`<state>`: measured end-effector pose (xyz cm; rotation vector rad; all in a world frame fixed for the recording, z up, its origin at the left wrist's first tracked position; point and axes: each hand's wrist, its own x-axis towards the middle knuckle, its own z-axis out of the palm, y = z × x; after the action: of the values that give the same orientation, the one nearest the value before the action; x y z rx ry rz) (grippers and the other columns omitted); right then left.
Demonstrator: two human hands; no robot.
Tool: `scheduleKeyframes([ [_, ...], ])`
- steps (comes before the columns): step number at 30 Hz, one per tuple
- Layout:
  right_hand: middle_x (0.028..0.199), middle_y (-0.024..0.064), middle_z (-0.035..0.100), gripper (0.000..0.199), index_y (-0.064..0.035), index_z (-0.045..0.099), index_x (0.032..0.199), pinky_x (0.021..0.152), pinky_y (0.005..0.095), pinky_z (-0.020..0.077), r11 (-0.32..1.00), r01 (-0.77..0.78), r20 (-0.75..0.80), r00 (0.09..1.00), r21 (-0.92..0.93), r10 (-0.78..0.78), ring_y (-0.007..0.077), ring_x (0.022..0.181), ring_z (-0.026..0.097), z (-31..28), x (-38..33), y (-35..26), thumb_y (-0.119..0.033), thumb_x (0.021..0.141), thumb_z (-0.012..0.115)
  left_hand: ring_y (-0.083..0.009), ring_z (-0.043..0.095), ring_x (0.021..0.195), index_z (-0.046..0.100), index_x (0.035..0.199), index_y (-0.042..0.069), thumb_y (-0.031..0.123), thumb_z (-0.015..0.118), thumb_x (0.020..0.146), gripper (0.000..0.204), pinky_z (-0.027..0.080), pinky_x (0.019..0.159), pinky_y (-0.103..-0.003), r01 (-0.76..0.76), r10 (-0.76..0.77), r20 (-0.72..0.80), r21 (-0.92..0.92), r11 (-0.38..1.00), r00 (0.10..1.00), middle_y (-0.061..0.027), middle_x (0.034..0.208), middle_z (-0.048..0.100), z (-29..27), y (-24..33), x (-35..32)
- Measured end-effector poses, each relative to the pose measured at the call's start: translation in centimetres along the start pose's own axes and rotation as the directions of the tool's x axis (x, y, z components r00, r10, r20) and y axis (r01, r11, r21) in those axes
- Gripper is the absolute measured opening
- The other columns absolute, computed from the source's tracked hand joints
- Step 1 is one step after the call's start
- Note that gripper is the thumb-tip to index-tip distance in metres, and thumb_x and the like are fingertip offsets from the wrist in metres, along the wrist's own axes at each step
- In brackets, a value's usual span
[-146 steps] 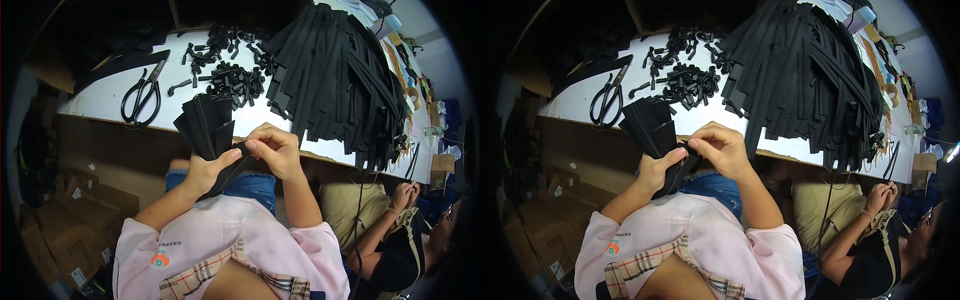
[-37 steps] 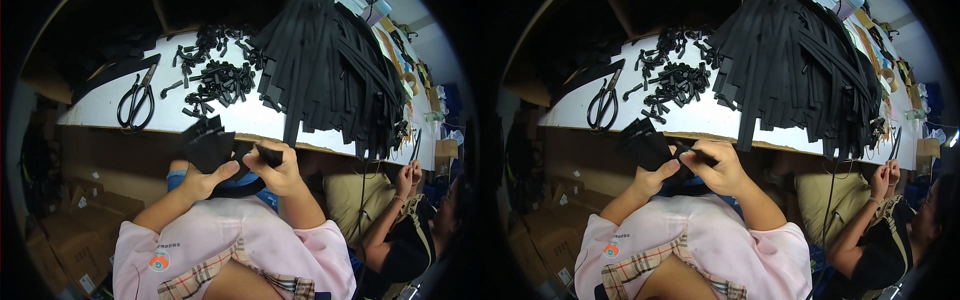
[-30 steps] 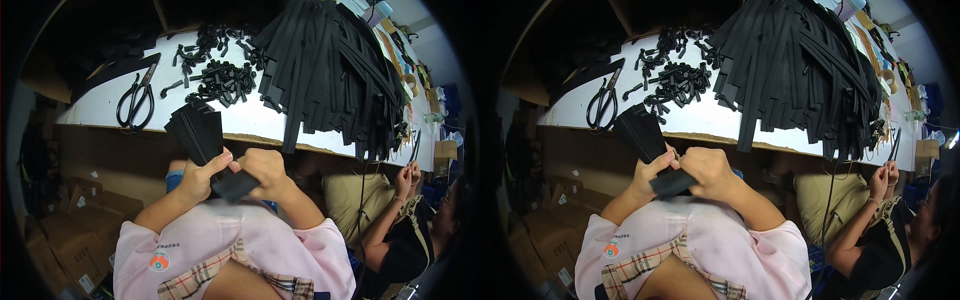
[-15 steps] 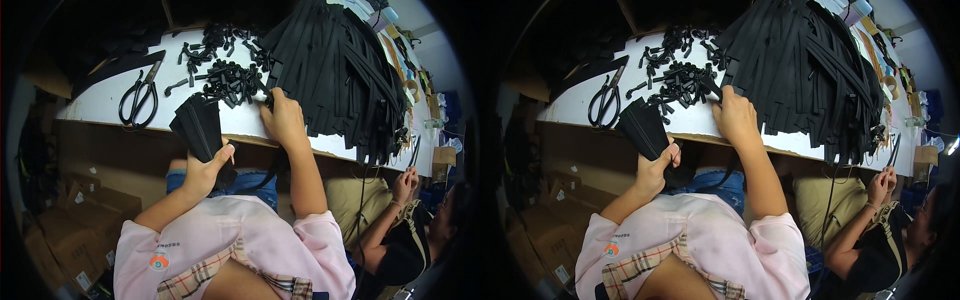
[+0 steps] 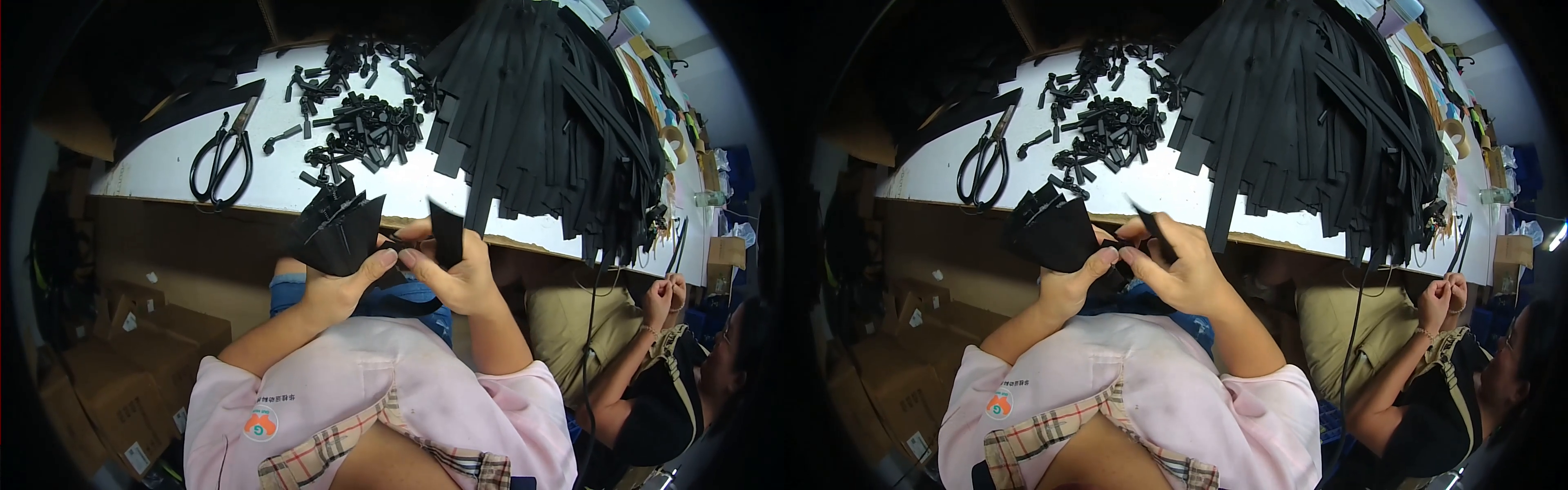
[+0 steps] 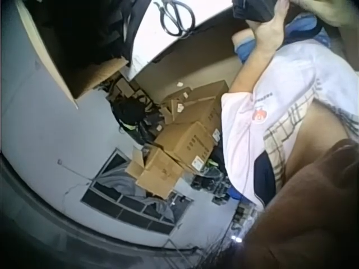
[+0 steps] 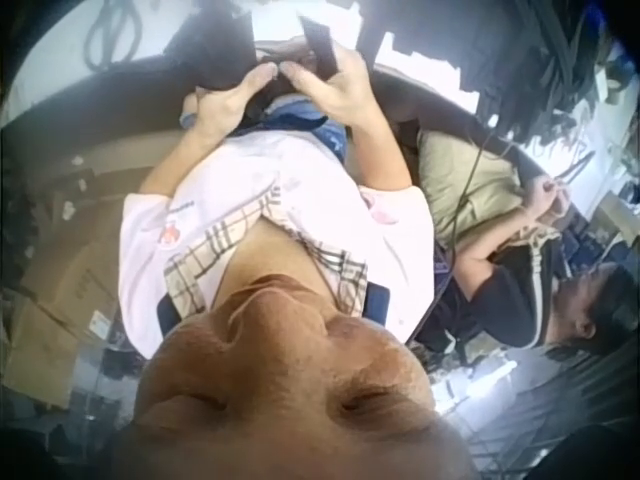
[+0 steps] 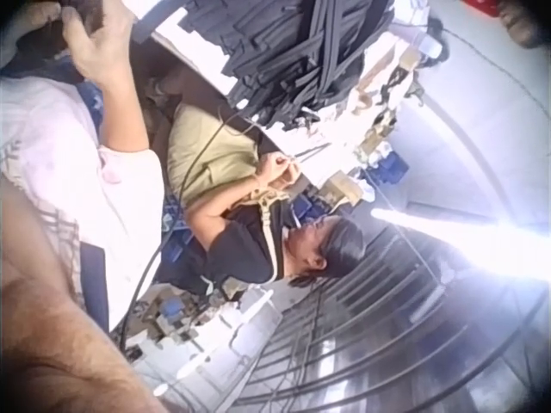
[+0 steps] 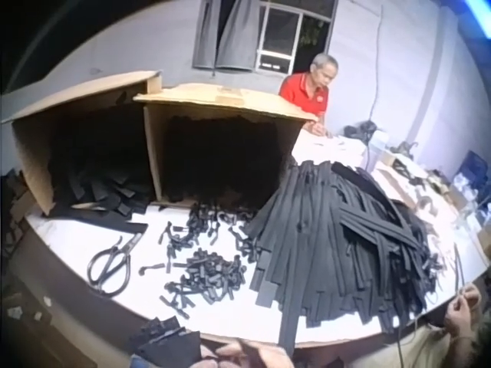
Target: Assembling plastic buckles or sliders onto black fabric straps at a workbench.
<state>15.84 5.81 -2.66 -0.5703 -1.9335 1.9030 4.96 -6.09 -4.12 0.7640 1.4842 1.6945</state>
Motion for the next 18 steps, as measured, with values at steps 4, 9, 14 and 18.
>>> scheduleKeyframes([
  [4,0.071,0.0062,0.055,0.024,0.0006,0.057,0.084,0.045,0.0210,0.0378,0.944,0.277,0.072,0.961,-0.180,-0.268,0.0091,0.051,0.049,-0.93,0.22,0.36,0.009,0.062,0.060,-0.0065,0.051,0.071,0.055,0.090,0.000,0.008,0.063,0.074,0.019,0.043,0.064,-0.019,0.030,-0.030,0.013,0.037,0.999,0.999,-0.0019,0.078,0.057,0.01,0.03,-0.28],
  [9,0.074,0.0090,0.054,0.035,-0.0008,0.059,0.088,0.057,0.0265,0.0469,0.767,0.499,0.179,0.865,-0.403,-0.469,0.0219,0.066,0.058,-0.77,0.39,-0.35,0.008,0.055,0.061,-0.0059,0.052,0.073,0.056,0.093,0.000,0.005,0.064,0.073,0.022,0.044,0.065,-0.019,0.065,-0.064,0.021,-0.032,0.997,0.998,-0.0029,0.082,0.059,-0.36,0.31,-0.02],
  [14,0.073,0.0085,0.052,0.027,0.0000,0.059,0.085,0.056,0.0253,0.0462,0.810,0.492,0.118,0.869,-0.320,-0.481,0.0192,0.065,0.058,-0.60,0.50,-0.08,0.006,0.059,0.063,-0.0058,0.054,0.073,0.057,0.093,-0.001,0.005,0.063,0.073,0.021,0.044,0.065,-0.020,0.050,-0.048,0.014,-0.115,0.992,0.999,-0.0038,0.082,0.061,0.02,0.37,-0.05],
  [18,0.074,0.0090,0.052,0.026,0.0006,0.060,0.086,0.056,0.0248,0.0459,0.787,0.513,0.141,0.856,-0.343,-0.497,0.0183,0.066,0.058,-0.77,0.55,-0.50,0.006,0.061,0.063,-0.0060,0.054,0.071,0.057,0.091,-0.002,0.004,0.062,0.073,0.019,0.045,0.064,-0.020,0.011,-0.010,0.044,-0.017,1.000,0.999,-0.0039,0.079,0.061,-0.17,0.08,0.05],
])
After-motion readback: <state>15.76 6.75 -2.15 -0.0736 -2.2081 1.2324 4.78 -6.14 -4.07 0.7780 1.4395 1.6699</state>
